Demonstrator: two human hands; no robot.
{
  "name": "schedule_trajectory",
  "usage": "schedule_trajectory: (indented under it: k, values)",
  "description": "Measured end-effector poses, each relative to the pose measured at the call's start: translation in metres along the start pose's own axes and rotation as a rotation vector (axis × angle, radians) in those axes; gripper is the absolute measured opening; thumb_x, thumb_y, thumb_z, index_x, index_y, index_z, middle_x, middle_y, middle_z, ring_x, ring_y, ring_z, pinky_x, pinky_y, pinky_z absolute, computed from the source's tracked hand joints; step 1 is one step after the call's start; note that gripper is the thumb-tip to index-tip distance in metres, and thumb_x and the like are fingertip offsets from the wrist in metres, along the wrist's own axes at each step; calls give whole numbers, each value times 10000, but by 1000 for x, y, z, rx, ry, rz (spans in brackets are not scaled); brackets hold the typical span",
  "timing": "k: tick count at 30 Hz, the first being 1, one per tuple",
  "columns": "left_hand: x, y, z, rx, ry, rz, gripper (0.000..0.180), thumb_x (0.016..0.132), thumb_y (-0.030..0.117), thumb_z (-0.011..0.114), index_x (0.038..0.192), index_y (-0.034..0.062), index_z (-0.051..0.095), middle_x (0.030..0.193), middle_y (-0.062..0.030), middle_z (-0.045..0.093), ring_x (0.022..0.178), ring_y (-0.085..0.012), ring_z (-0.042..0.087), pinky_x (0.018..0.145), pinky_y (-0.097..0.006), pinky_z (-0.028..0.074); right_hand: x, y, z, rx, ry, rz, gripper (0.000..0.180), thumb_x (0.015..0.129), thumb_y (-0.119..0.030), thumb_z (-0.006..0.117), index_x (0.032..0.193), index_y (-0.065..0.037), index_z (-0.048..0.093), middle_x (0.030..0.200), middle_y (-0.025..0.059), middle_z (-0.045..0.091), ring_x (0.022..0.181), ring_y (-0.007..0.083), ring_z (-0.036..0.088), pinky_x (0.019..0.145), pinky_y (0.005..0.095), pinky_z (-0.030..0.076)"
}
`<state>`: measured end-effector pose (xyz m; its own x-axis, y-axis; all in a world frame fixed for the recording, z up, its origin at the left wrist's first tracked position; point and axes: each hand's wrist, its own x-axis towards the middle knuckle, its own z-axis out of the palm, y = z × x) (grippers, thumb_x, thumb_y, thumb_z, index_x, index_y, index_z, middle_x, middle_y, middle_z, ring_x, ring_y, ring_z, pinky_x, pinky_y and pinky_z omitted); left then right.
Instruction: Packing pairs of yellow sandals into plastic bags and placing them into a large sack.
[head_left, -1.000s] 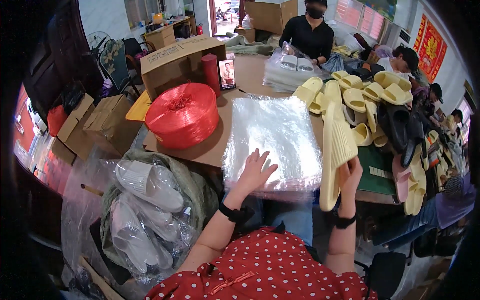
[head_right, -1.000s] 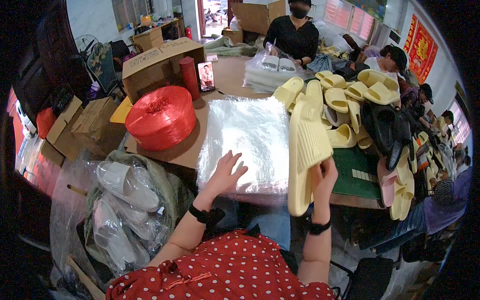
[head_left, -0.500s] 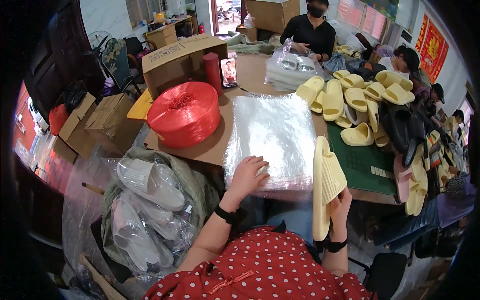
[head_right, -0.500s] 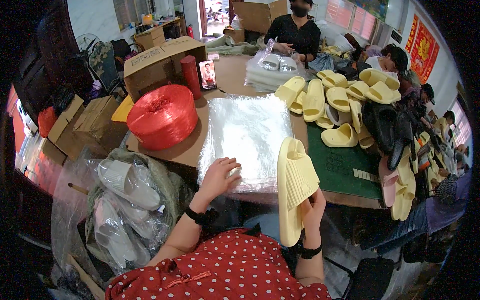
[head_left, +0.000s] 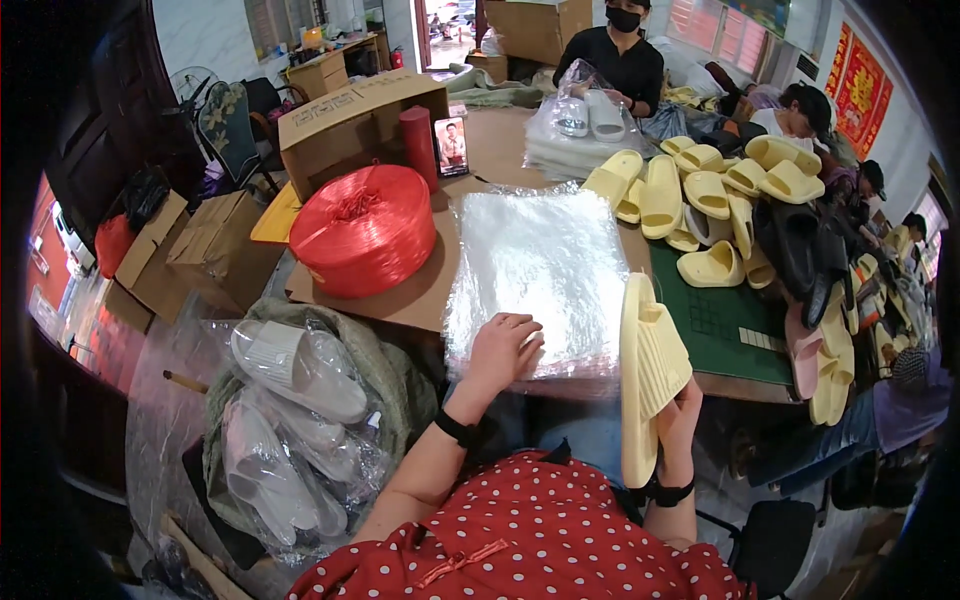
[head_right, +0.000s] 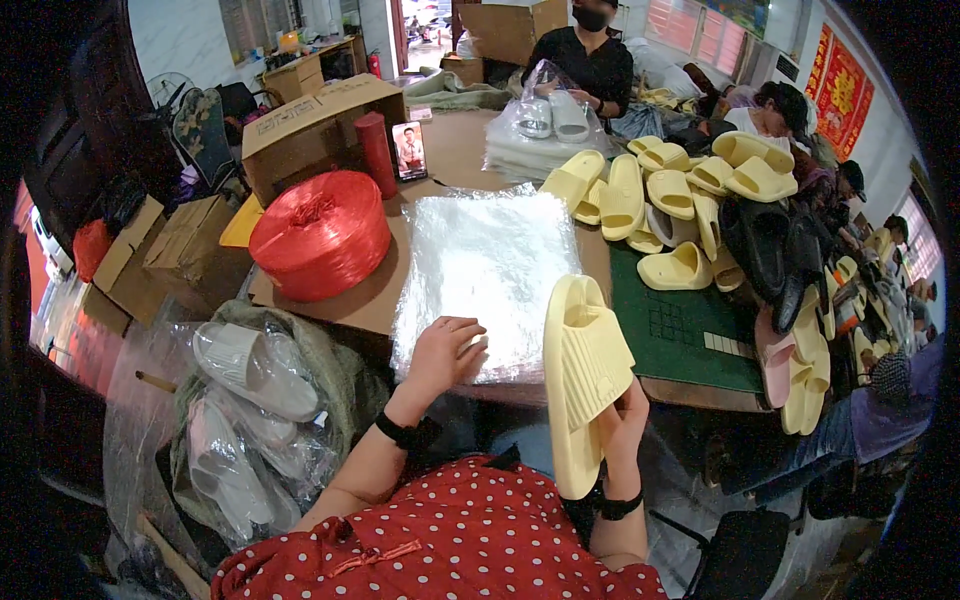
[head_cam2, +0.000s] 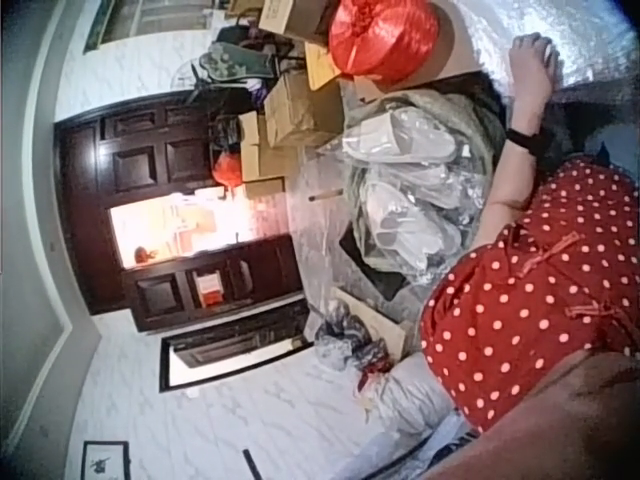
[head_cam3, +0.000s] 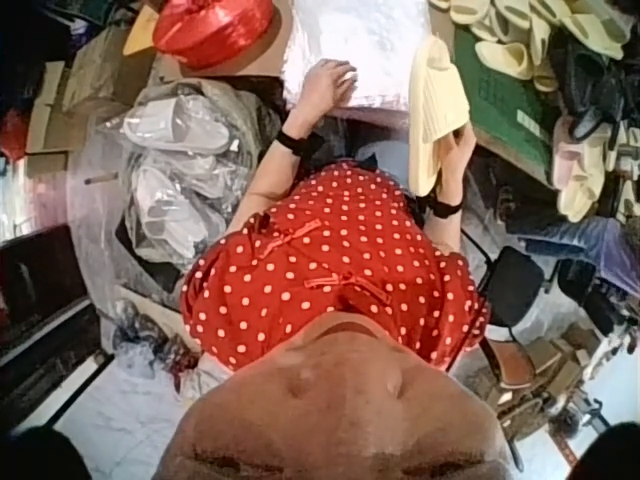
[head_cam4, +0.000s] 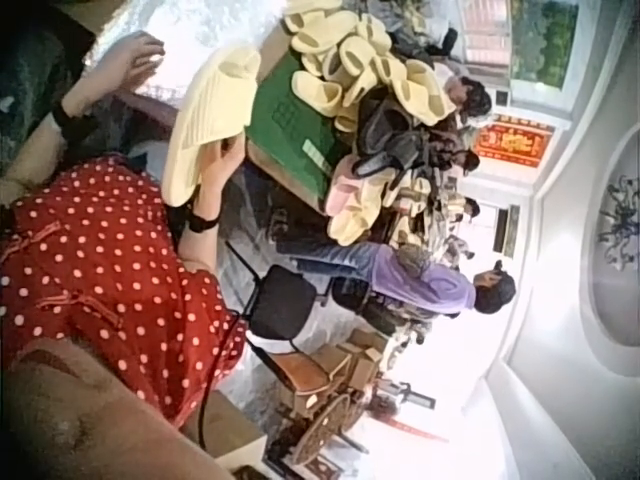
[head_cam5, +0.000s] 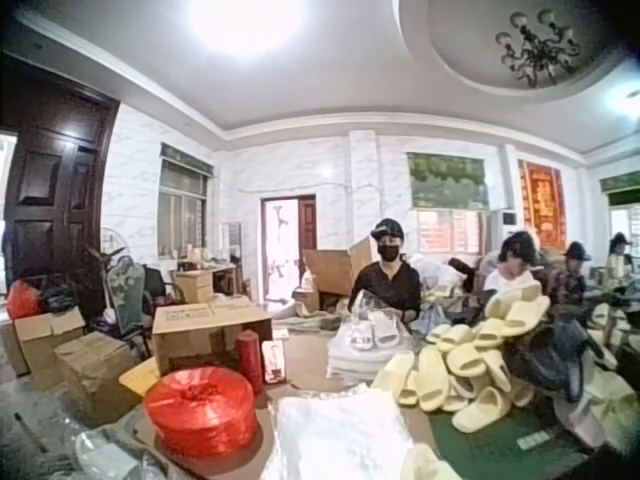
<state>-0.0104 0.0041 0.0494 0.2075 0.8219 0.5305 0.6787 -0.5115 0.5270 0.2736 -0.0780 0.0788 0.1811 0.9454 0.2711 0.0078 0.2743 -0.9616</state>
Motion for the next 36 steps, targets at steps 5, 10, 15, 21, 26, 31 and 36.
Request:
schedule_trajectory:
  k: [5,10,15,21,26,31,36]
  values:
    - [10,12,-3,-56,37,-138,205,861,221,666,1011,99,734,1073,-85,697,994,-279,645,844,-366,523,-3,-17,20,-173,-206,-126,290,835,-26,689,1119,16,648,1057,61,671,923,131,631,794,263,494]
    - [21,10,-12,-194,143,-146,198,920,194,630,1048,80,728,1069,-97,695,950,-274,655,765,-346,542,-9,-38,33,-438,-438,-143,236,756,-24,696,988,14,679,958,131,635,777,244,638,662,308,495]
    - [21,23,-24,-205,99,-73,204,901,148,639,1074,73,717,1095,-99,688,978,-278,636,815,-356,526,-10,-29,28,-848,-303,-206,157,799,-106,668,823,23,581,883,172,578,733,377,606,630,437,492]
    - [19,47,-26,-70,99,186,194,856,112,654,1037,82,717,1126,-66,675,945,-292,602,865,-377,502,-1,-25,47,-891,-258,-235,179,858,-145,656,834,17,586,889,195,566,777,408,595,661,475,480]
    - [14,67,-25,-137,85,253,203,835,79,673,1034,61,707,1126,-68,672,953,-293,599,875,-375,491,26,-9,70,-900,-246,-314,177,859,-149,659,837,12,588,886,209,560,768,414,595,657,484,482]
    - [14,74,-32,-258,56,283,183,846,69,660,1022,60,709,1124,-70,678,956,-283,607,883,-380,476,61,21,100,-834,-257,-351,178,862,-160,633,836,10,586,878,223,556,763,429,594,645,492,486]
    - [9,74,-43,-338,17,321,189,837,50,655,1016,68,714,1130,-77,682,980,-260,614,895,-383,464,112,53,142,-1285,-369,-576,131,829,-109,576,936,-53,627,881,162,573,917,342,569,699,423,477]
